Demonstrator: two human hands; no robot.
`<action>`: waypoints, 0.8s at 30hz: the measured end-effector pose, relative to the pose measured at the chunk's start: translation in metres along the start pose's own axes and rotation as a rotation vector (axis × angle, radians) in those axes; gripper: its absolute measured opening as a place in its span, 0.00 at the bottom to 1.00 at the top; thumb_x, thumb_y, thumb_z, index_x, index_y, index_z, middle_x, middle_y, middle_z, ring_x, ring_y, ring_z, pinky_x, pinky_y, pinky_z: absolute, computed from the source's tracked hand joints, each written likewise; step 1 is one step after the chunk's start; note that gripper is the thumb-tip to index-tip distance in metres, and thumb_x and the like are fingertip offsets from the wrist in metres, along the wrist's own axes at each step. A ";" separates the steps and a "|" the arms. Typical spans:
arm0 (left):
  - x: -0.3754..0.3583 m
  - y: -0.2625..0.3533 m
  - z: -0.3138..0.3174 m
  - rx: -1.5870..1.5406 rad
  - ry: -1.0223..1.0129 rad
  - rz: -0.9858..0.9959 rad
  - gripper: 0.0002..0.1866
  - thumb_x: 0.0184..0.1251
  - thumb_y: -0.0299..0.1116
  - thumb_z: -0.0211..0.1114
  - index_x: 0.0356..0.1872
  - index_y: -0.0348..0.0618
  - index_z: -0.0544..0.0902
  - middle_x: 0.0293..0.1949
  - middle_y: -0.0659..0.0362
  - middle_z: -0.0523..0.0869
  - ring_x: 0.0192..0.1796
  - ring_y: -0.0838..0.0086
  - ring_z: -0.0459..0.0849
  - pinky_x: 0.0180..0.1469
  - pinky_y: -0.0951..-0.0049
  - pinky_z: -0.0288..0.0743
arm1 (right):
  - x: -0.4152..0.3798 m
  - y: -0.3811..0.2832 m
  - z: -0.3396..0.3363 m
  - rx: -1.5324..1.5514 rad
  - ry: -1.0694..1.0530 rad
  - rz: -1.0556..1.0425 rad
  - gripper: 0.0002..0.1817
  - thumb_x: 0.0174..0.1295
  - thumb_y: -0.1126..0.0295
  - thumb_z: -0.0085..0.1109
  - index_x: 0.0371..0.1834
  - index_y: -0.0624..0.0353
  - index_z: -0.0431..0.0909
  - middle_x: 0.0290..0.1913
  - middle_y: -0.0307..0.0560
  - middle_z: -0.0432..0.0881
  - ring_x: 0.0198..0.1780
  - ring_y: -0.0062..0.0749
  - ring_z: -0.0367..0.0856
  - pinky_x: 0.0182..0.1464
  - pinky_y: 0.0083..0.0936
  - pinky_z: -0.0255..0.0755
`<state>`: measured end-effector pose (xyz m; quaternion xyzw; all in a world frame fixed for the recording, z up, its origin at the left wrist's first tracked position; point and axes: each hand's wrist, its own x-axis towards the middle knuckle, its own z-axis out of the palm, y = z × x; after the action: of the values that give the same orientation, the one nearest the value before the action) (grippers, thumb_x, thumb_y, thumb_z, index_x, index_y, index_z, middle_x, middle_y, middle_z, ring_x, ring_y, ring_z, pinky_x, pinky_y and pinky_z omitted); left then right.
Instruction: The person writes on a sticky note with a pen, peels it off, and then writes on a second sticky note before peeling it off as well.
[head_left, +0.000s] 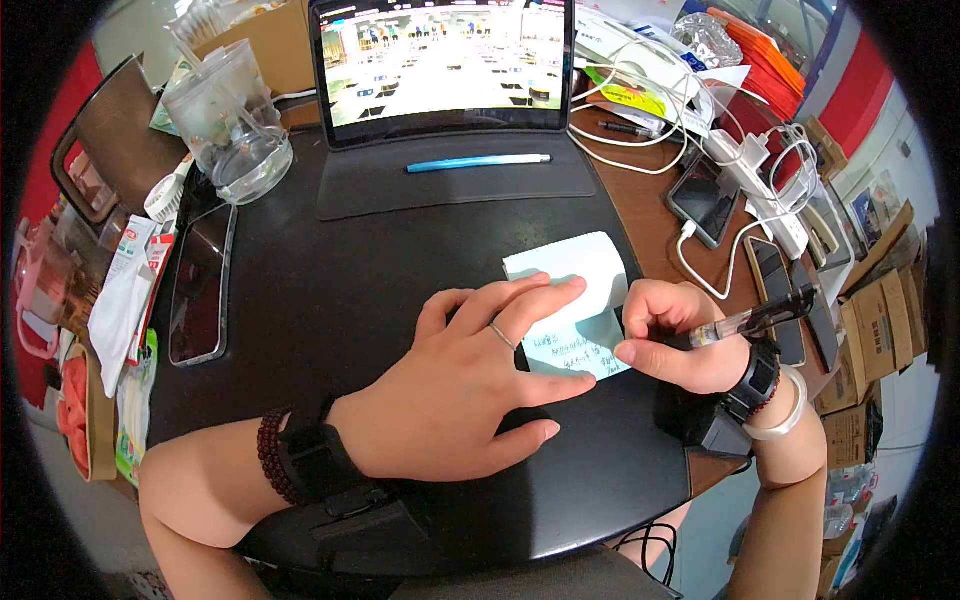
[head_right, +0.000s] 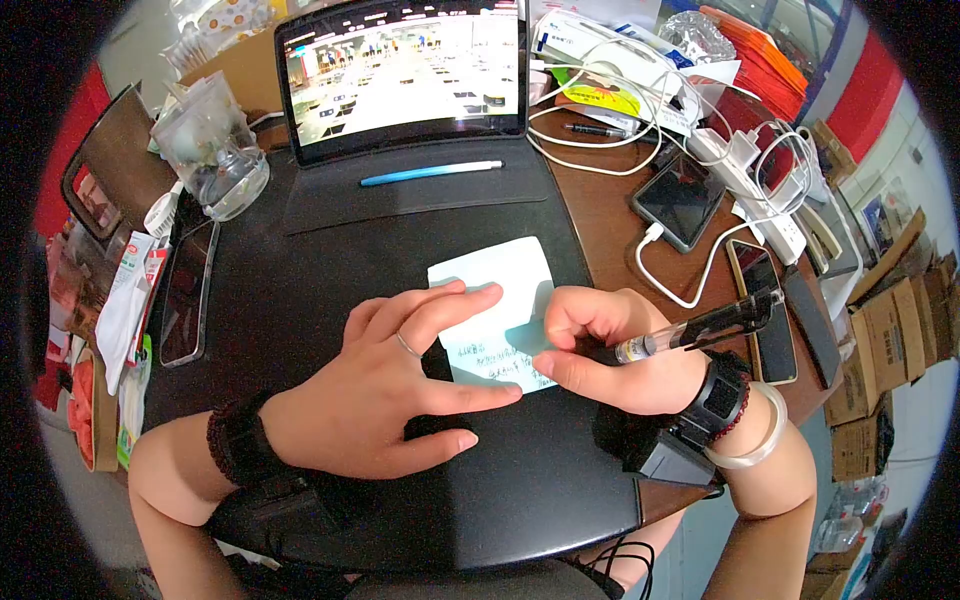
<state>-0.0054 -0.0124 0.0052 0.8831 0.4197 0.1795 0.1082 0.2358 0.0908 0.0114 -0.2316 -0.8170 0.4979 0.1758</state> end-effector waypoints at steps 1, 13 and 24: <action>0.000 0.000 0.000 -0.004 0.000 0.001 0.20 0.60 0.46 0.64 0.56 0.67 0.83 0.73 0.49 0.57 0.71 0.48 0.57 0.66 0.45 0.51 | 0.000 0.000 0.001 0.023 0.015 0.019 0.14 0.62 0.72 0.64 0.26 0.55 0.65 0.24 0.30 0.66 0.28 0.14 0.62 0.29 0.18 0.58; -0.001 -0.001 0.000 -0.011 0.002 0.002 0.20 0.60 0.46 0.64 0.55 0.66 0.83 0.73 0.50 0.57 0.71 0.48 0.56 0.66 0.45 0.51 | -0.001 -0.007 0.000 0.030 0.020 0.052 0.15 0.63 0.69 0.63 0.25 0.58 0.66 0.23 0.32 0.67 0.27 0.15 0.62 0.28 0.19 0.57; 0.000 0.001 -0.002 -0.005 0.001 -0.007 0.20 0.59 0.45 0.65 0.55 0.66 0.83 0.73 0.48 0.58 0.71 0.48 0.58 0.67 0.46 0.51 | 0.001 -0.003 0.002 -0.011 0.050 0.042 0.14 0.61 0.75 0.63 0.24 0.57 0.66 0.24 0.31 0.68 0.27 0.14 0.63 0.29 0.18 0.58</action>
<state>-0.0057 -0.0126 0.0077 0.8812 0.4225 0.1808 0.1108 0.2336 0.0891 0.0129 -0.2623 -0.8100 0.4911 0.1843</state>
